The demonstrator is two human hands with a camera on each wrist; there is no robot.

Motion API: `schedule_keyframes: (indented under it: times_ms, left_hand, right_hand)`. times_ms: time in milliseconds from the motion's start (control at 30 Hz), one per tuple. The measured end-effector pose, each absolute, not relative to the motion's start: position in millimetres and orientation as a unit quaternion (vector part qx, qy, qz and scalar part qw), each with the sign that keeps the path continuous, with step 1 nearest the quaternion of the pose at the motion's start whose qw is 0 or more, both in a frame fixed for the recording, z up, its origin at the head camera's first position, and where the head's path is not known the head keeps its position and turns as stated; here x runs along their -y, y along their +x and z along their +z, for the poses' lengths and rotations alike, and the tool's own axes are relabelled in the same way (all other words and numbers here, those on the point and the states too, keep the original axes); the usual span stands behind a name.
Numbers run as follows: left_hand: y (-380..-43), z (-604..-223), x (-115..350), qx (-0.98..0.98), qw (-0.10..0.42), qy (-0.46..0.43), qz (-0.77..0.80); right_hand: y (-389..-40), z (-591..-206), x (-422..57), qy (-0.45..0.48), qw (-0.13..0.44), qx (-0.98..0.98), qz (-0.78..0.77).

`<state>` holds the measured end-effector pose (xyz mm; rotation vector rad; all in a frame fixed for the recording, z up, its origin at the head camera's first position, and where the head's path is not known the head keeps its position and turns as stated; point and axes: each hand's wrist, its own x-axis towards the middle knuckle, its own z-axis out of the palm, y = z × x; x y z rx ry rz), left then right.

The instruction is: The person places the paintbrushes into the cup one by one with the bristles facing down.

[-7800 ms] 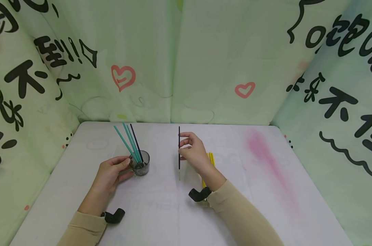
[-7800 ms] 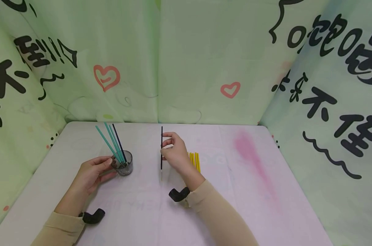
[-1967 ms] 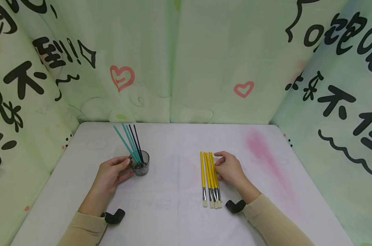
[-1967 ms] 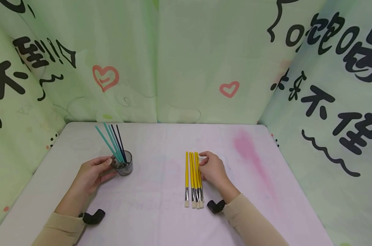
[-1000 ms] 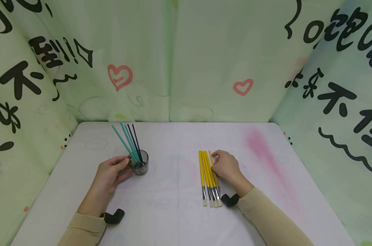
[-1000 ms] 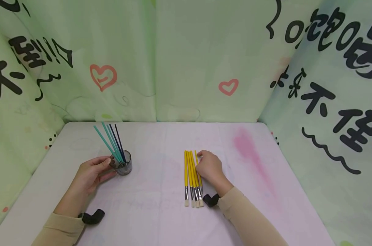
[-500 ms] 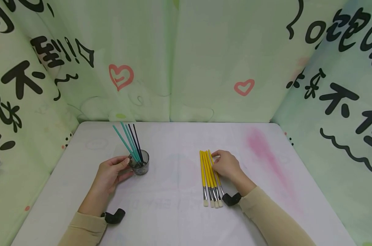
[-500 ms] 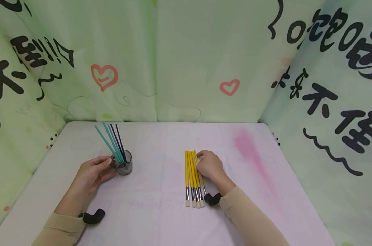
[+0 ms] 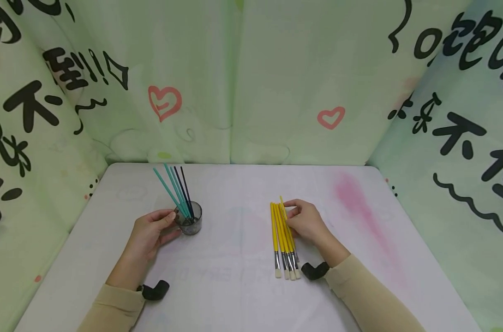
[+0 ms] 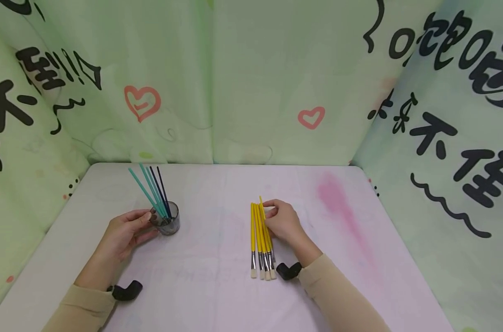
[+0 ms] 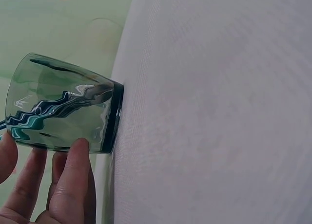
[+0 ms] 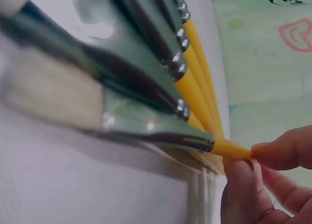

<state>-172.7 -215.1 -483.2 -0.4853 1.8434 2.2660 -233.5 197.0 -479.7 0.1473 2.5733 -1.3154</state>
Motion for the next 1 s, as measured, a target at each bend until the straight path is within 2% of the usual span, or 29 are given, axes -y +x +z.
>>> schedule_keyframes:
  times_ms: [367, 1000]
  left_hand:
    - [-173.9, -485.4, 215.0, -0.623, 0.088, -0.17, 0.758]
    - [-173.5, -482.9, 216.2, -0.623, 0.087, -0.173, 0.758]
  right_hand:
    - [-231.6, -468.3, -186.1, 0.02, 0.1, -0.84, -0.533]
    - [-229.7, -454.7, -143.2, -0.029, 0.095, -0.763, -0.639]
